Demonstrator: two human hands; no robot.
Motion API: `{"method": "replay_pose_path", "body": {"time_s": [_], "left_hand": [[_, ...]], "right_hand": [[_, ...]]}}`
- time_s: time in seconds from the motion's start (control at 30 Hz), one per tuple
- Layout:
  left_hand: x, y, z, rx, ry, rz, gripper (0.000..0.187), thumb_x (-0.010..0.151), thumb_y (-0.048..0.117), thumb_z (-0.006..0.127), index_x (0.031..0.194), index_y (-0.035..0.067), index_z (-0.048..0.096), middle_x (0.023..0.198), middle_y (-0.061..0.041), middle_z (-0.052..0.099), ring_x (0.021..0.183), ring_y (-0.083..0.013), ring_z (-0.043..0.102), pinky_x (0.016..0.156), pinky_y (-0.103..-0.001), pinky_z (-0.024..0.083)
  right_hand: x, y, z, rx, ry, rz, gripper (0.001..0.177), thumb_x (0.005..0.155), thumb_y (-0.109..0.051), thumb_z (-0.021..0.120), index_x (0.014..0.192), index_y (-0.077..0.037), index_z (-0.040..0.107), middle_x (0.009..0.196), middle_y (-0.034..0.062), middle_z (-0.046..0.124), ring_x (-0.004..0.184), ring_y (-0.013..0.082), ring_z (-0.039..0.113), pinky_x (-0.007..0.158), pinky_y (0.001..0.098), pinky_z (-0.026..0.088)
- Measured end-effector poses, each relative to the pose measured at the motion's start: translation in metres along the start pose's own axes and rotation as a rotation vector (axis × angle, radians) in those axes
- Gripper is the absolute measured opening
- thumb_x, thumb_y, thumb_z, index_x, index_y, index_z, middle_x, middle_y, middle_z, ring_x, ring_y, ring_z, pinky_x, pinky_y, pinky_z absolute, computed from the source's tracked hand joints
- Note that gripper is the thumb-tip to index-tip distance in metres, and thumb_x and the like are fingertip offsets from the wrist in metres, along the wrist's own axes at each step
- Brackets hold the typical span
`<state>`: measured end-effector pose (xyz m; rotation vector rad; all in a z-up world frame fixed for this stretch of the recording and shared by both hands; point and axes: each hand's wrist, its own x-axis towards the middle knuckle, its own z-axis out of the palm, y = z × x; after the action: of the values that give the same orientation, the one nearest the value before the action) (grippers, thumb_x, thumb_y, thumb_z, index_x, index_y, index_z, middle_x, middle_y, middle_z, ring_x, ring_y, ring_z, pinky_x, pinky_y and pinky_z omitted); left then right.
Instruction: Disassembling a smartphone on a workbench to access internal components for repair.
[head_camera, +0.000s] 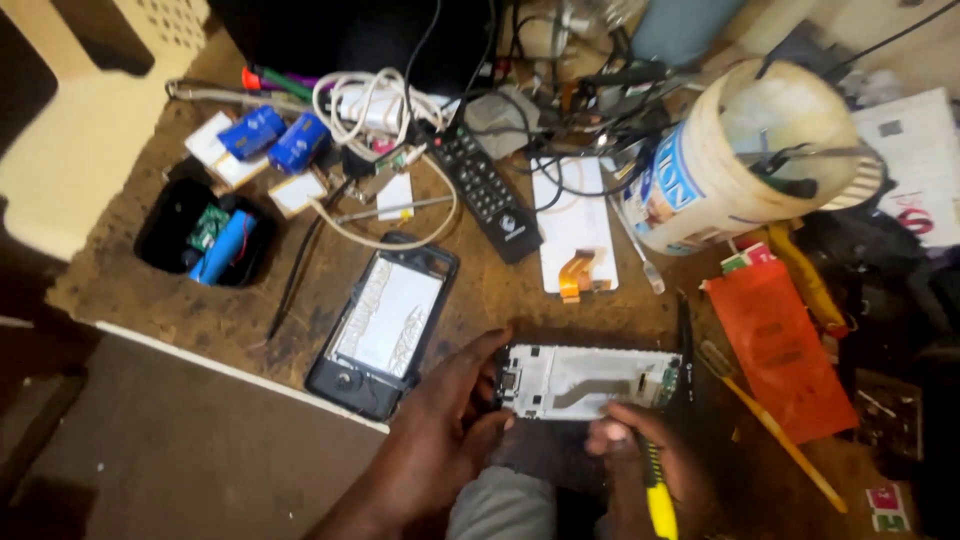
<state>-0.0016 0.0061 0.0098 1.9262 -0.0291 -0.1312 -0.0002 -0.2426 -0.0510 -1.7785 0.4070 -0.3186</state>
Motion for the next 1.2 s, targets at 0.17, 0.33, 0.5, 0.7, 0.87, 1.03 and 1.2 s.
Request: {"method": "replay_pose_path", "body": {"time_s": [0.17,0.33,0.5,0.7,0.87,1.03,1.2], "left_hand": [[-0.006,-0.012,0.006,0.072,0.066,0.124,0.071,0.089,0.012,0.076,0.156,0.021,0.053,0.109,-0.005,0.069,0.095,-0.0222,0.068,0.086,-0.035,0.055],[-0.007,-0.013,0.01,0.142,0.113,0.281,0.059,0.097,0.021,0.064,0.154,0.012,0.051,0.136,-0.011,0.067,0.103,-0.0269,0.068,0.093,-0.039,0.055],[-0.016,-0.016,0.015,0.221,0.225,0.453,0.048,0.105,0.015,0.059,0.151,0.005,0.051,0.145,-0.022,0.065,0.126,-0.0393,0.066,0.103,-0.047,0.054],[-0.02,0.016,0.002,0.171,0.192,0.611,0.042,0.103,0.001,0.052,0.145,-0.003,0.055,0.141,-0.026,0.064,0.126,-0.0412,0.065,0.111,-0.046,0.051],[-0.02,0.033,-0.008,0.1,0.125,0.662,0.063,0.109,0.052,0.056,0.139,-0.003,0.057,0.139,-0.025,0.057,0.135,-0.0441,0.058,0.114,-0.06,0.049],[-0.021,0.005,-0.004,0.158,0.051,0.537,0.089,0.096,0.062,0.069,0.158,0.005,0.044,0.16,-0.022,0.051,0.152,-0.0396,0.049,0.122,-0.053,0.04],[-0.018,-0.019,0.008,0.191,-0.095,0.384,0.105,0.092,0.06,0.078,0.167,0.011,0.025,0.169,-0.023,0.039,0.157,-0.0433,0.036,0.118,-0.061,0.033]], "right_hand": [[0.018,-0.053,-0.031,-0.621,0.025,-0.243,0.052,0.095,-0.037,0.074,0.14,-0.012,0.075,0.114,0.0073,0.076,0.101,0.0224,0.07,0.088,0.0338,0.049],[0.02,-0.143,-0.044,-0.767,-0.23,-0.646,0.033,0.096,-0.036,0.064,0.123,-0.02,0.074,0.14,0.0097,0.072,0.14,0.029,0.062,0.118,0.0423,0.044],[0.059,-0.012,-0.072,-0.558,-0.215,-0.455,0.018,0.093,-0.025,0.075,0.104,-0.016,0.086,0.107,0.0038,0.083,0.106,0.0171,0.074,0.11,0.0323,0.049],[0.03,-0.041,-0.064,-0.496,-0.192,-0.031,0.026,0.098,-0.021,0.068,0.117,-0.018,0.086,0.089,0.0125,0.088,0.081,0.0189,0.083,0.078,0.0269,0.055],[0.065,-0.019,-0.099,-0.293,-0.61,-0.798,0.049,0.095,-0.057,0.051,0.114,-0.015,0.069,0.133,0.008,0.081,0.127,0.0224,0.078,0.119,0.0398,0.051],[0.045,-0.035,-0.079,-0.27,-0.706,-0.785,0.038,0.104,-0.05,0.049,0.114,-0.021,0.07,0.143,0.0194,0.074,0.134,0.0276,0.074,0.106,0.0342,0.056],[0.04,-0.007,-0.075,-0.245,-0.554,-0.494,0.03,0.095,-0.029,0.06,0.119,-0.015,0.072,0.147,0.0185,0.074,0.134,0.0259,0.075,0.102,0.0356,0.063]]}}
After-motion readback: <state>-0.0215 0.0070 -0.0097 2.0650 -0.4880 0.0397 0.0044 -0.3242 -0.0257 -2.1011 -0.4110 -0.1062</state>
